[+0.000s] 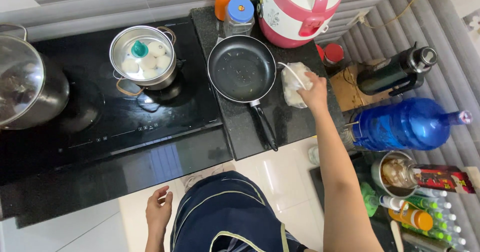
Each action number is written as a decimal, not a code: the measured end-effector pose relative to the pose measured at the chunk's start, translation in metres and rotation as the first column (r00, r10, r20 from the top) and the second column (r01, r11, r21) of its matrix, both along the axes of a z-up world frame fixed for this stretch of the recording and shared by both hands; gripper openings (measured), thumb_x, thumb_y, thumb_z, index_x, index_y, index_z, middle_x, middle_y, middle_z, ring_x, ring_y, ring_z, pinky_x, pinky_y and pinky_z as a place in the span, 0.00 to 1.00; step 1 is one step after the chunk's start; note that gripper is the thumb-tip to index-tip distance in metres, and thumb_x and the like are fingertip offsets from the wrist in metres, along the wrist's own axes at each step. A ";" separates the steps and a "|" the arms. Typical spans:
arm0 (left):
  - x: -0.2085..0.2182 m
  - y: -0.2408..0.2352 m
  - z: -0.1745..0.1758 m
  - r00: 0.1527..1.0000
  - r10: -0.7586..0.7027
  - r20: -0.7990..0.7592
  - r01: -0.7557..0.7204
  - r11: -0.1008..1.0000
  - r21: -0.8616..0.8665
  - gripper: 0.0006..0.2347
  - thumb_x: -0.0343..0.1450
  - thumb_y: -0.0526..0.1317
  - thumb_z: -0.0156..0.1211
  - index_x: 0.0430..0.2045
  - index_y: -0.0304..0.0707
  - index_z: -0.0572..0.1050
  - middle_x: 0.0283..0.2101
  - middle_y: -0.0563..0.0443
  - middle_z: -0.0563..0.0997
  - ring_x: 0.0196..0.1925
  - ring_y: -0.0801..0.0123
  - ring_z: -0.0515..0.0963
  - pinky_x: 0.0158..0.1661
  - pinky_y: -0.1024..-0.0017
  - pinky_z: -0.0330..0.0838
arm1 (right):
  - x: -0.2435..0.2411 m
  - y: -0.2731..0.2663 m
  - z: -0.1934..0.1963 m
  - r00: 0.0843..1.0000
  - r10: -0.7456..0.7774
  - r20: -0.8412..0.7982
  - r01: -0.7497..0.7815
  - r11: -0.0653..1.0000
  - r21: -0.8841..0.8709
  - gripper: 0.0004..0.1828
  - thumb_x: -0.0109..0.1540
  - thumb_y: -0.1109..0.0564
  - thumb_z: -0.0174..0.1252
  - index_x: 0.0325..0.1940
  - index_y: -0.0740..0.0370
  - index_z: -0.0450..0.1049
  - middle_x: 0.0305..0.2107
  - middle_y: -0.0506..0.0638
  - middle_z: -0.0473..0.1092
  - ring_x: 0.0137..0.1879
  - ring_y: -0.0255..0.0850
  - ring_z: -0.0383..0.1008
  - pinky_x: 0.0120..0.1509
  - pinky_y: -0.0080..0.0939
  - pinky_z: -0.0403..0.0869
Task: Washing a round wooden cutting board and a bowl in a kitchen sink.
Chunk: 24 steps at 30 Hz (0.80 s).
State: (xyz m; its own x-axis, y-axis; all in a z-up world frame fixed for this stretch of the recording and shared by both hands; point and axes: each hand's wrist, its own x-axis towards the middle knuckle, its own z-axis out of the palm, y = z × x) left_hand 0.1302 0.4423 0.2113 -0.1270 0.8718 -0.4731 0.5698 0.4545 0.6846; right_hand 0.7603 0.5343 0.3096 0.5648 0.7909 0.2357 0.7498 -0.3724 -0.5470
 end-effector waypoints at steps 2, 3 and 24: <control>0.004 -0.001 0.000 1.000 0.018 0.001 -0.018 1.000 -0.005 0.14 0.70 0.42 0.62 0.49 0.44 0.81 0.51 0.40 0.82 0.48 0.58 0.84 0.48 0.63 0.76 | -0.018 -0.012 0.039 0.988 -0.060 -0.140 0.062 0.998 0.005 0.33 0.47 0.62 0.69 0.58 0.53 0.75 0.46 0.59 0.65 0.49 0.57 0.71 0.54 0.52 0.73; 0.006 -0.001 0.001 1.000 0.027 0.000 -0.027 1.000 -0.007 0.14 0.70 0.42 0.62 0.50 0.44 0.81 0.51 0.40 0.82 0.48 0.57 0.84 0.48 0.63 0.76 | -0.028 -0.019 0.057 0.952 -0.126 -0.280 0.132 0.991 0.001 0.36 0.47 0.63 0.68 0.61 0.53 0.73 0.47 0.56 0.63 0.46 0.55 0.71 0.51 0.52 0.74; 0.051 -0.003 0.049 0.990 0.066 -0.127 -0.043 0.983 0.178 0.13 0.67 0.41 0.61 0.45 0.45 0.80 0.43 0.41 0.79 0.44 0.53 0.82 0.47 0.59 0.76 | -0.012 -0.070 -0.070 0.973 0.031 0.230 -0.077 0.978 0.193 0.27 0.62 0.66 0.60 0.67 0.68 0.71 0.53 0.62 0.57 0.58 0.57 0.65 0.64 0.51 0.70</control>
